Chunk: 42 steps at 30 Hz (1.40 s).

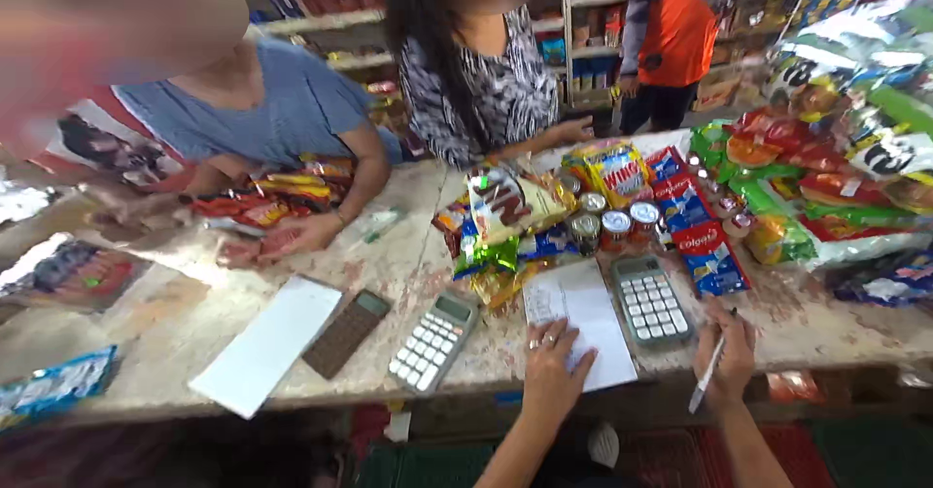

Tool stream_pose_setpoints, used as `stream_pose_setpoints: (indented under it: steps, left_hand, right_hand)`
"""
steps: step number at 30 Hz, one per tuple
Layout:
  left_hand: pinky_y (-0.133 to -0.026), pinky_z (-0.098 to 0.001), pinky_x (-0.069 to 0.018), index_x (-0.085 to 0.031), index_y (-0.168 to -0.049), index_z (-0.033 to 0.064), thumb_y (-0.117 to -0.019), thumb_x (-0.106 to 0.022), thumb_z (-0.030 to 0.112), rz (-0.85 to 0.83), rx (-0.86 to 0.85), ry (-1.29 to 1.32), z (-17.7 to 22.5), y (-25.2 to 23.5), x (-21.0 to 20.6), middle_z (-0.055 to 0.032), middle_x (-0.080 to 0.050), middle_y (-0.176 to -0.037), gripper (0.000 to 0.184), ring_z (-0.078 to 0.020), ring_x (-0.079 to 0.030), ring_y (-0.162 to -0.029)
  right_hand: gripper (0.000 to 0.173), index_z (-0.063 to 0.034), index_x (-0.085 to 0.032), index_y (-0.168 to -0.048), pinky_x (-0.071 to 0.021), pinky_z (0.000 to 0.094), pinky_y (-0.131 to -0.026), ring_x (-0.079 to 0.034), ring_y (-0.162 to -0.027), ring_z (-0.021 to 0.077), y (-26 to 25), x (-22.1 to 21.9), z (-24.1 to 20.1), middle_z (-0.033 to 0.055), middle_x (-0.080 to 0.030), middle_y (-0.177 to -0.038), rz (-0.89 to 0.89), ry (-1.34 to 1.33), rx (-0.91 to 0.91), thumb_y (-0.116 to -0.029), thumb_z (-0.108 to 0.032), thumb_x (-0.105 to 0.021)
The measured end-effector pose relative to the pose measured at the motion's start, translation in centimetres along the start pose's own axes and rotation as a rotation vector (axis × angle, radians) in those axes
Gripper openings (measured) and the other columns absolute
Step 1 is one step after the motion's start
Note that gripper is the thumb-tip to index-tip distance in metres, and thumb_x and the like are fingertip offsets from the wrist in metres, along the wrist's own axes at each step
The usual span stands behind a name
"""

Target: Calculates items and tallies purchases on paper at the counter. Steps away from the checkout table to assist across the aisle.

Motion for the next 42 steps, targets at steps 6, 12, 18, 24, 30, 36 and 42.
stream_pose_setpoints:
  steps: [6,12,18,24,30,36,42]
  left_hand:
    - [-0.116,-0.059,-0.0371,-0.076,-0.12,0.022,-0.0924,-0.067,0.053,-0.031,0.014,-0.012,1.4,-1.8,0.2,-0.0005,-0.067,-0.136,0.042,-0.027,-0.059,-0.132]
    - [-0.115,-0.0595,-0.0376,-0.076,-0.12,0.0213,-0.0933,-0.066,0.053,-0.036,0.014,-0.013,1.4,-2.0,-0.1,-0.0003,-0.067,-0.136,0.043,-0.027,-0.059,-0.131]
    - [-0.115,-0.0596,-0.037,-0.076,-0.12,0.0213,-0.0932,-0.066,0.054,-0.025,0.0,-0.012,1.4,-2.1,-0.2,-0.0002,-0.068,-0.135,0.043,-0.0266,-0.061,-0.129]
    - [-0.116,-0.0589,-0.0368,-0.076,-0.119,0.0214,-0.0931,-0.066,0.053,-0.016,-0.004,-0.017,1.7,-1.9,0.1,-0.0002,-0.067,-0.135,0.042,-0.0263,-0.06,-0.13]
    - [-0.114,-0.0601,-0.0385,-0.077,-0.117,0.0167,-0.0927,-0.068,0.049,0.006,-0.032,0.02,2.3,-1.7,1.0,-0.0045,-0.068,-0.134,0.042,-0.031,-0.061,-0.129]
    - [-0.115,-0.0601,-0.0377,-0.077,-0.118,0.0182,-0.0927,-0.067,0.051,-0.019,-0.009,0.001,2.3,-1.9,0.9,-0.0035,-0.068,-0.135,0.043,-0.0305,-0.06,-0.129]
    - [-0.114,-0.0605,-0.0374,-0.076,-0.118,0.0187,-0.0934,-0.065,0.053,-0.05,0.009,-0.008,2.2,-2.4,0.7,-0.0034,-0.068,-0.134,0.044,-0.0302,-0.06,-0.129]
  right_hand:
    - [0.028,-0.0048,-0.07,-0.122,-0.0485,0.0365,-0.107,-0.06,-0.126,0.0233,-1.4,0.4,-1.3,0.0122,-0.062,-0.137,-0.034,0.0,0.01,-0.0994,-0.009,-0.053]
    - [0.027,-0.0015,-0.069,-0.12,-0.0502,0.035,-0.104,-0.062,-0.124,0.0238,-1.7,0.8,-2.1,0.0139,-0.063,-0.136,-0.024,-0.024,-0.006,-0.099,-0.005,-0.052]
    - [0.027,-0.001,-0.069,-0.118,-0.0498,0.0352,-0.106,-0.06,-0.127,0.0242,-1.7,0.8,-1.7,0.0142,-0.063,-0.136,-0.021,-0.045,-0.002,-0.0986,-0.004,-0.051]
    - [0.027,-0.0031,-0.07,-0.118,-0.0494,0.0341,-0.106,-0.06,-0.127,0.0228,-1.7,0.8,-1.6,0.012,-0.063,-0.137,-0.018,-0.011,-0.009,-0.0989,-0.005,-0.051]
    - [0.027,-0.003,-0.071,-0.115,-0.0497,0.0348,-0.106,-0.062,-0.123,0.0215,-2.2,1.2,-2.6,0.0115,-0.066,-0.132,0.012,-0.022,-0.036,-0.0974,-0.004,-0.051]
    - [0.026,-0.0049,-0.071,-0.116,-0.049,0.0341,-0.106,-0.062,-0.123,0.0205,-1.8,0.9,-1.9,0.0096,-0.066,-0.132,0.008,-0.012,-0.027,-0.0982,-0.006,-0.052]
    - [0.026,-0.0034,-0.071,-0.117,-0.0486,0.0339,-0.104,-0.062,-0.121,0.021,-1.7,0.9,-2.5,0.0103,-0.066,-0.132,-0.003,0.032,-0.026,-0.0996,-0.006,-0.052]
Point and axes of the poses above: each hand's wrist, its own y-axis away from the middle knuckle, its own x-axis out of the back of the hand, z = x × y, the point moved 7 cm from there along -y, towards the middle knuckle
